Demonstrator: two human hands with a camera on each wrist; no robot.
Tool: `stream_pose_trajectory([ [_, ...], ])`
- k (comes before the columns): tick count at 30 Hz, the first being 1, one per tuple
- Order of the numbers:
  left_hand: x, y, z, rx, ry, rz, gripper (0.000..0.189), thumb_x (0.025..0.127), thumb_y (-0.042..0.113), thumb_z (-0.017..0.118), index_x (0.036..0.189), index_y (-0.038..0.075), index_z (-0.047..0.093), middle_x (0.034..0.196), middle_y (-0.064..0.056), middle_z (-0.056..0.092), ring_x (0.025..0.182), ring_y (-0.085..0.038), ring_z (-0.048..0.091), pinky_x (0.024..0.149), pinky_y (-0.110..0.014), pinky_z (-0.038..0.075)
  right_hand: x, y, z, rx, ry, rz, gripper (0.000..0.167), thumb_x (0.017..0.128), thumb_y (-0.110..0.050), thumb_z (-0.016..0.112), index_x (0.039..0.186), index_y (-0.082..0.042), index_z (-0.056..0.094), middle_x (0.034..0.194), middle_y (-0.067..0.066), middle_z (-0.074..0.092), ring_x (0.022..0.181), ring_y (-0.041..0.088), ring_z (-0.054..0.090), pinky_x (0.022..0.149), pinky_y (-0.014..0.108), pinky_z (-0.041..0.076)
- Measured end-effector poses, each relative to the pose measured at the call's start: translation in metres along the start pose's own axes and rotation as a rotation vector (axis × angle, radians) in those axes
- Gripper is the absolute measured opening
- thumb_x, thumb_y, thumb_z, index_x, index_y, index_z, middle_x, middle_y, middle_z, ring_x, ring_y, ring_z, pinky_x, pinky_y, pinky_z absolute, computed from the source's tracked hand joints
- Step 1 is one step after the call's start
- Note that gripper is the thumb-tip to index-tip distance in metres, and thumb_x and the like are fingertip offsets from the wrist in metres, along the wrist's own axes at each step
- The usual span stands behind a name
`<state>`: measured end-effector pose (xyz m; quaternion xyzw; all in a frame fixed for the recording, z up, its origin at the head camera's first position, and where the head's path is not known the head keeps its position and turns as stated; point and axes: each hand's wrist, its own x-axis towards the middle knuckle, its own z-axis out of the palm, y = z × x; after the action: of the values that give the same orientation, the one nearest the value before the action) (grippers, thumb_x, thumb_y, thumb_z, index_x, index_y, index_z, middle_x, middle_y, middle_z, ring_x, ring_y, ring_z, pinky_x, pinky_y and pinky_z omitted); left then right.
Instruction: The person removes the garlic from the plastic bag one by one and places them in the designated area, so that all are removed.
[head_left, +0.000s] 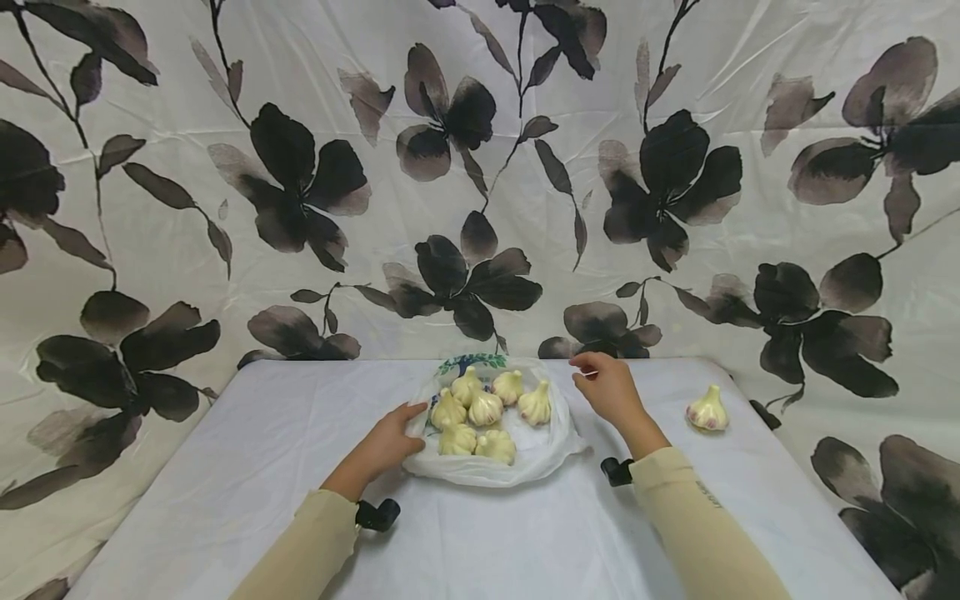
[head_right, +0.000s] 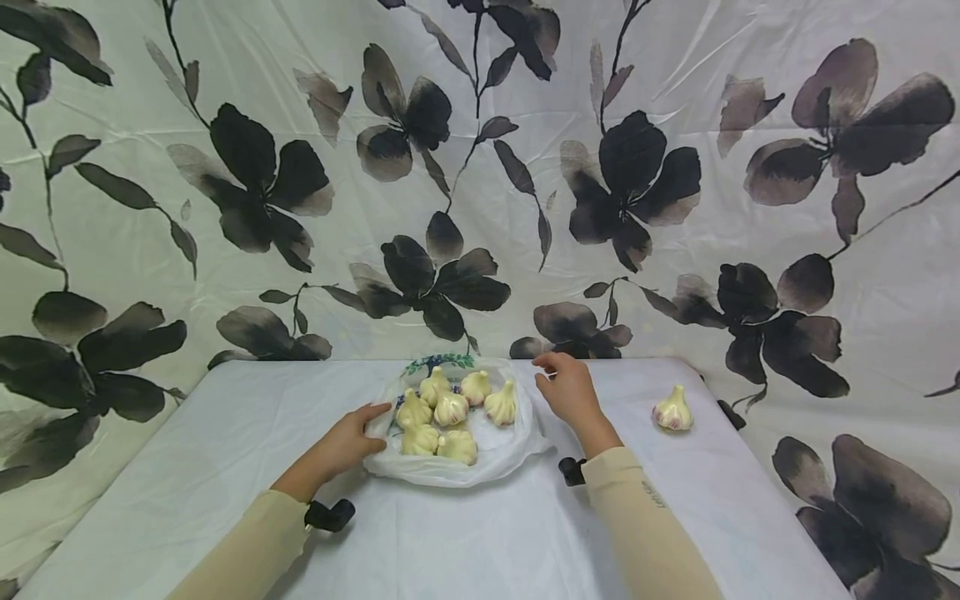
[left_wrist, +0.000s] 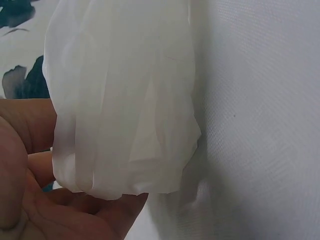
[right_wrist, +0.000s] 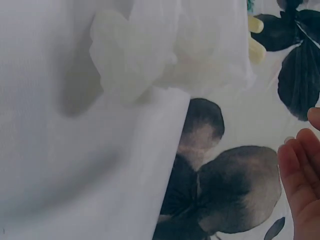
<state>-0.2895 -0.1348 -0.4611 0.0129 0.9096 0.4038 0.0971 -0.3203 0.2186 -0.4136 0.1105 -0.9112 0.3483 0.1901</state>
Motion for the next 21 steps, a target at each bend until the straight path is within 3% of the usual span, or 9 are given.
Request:
stream_pose_trajectory([
  [12,-0.001,0.0,0.0,0.014,0.001,0.004,0.072,0.081,0.007,0.065,0.148,0.01,0.04,0.158,-0.025,0.02,0.146,-0.046,0.019,0.116,-0.062,0.021,0.001,-0.009,0.019,0.023,-0.048,0.031,0.023,0.087,-0.009,0.065,0.11,-0.006,0.07,0.109,0.013,0.07,0.098,0.028,0.068,0.085,0.04,0.058],
  [21,-0.002,0.0,0.0,0.011,0.001,0.013,0.07,0.082,0.008,0.064,0.148,0.01,0.04,0.158,-0.025,0.021,0.145,-0.046,0.02,0.116,-0.062,0.021,0.0,-0.012,0.034,0.036,-0.033,0.054,0.022,0.085,-0.008,0.064,0.107,-0.007,0.071,0.105,0.01,0.072,0.094,0.025,0.069,0.086,0.042,0.056],
])
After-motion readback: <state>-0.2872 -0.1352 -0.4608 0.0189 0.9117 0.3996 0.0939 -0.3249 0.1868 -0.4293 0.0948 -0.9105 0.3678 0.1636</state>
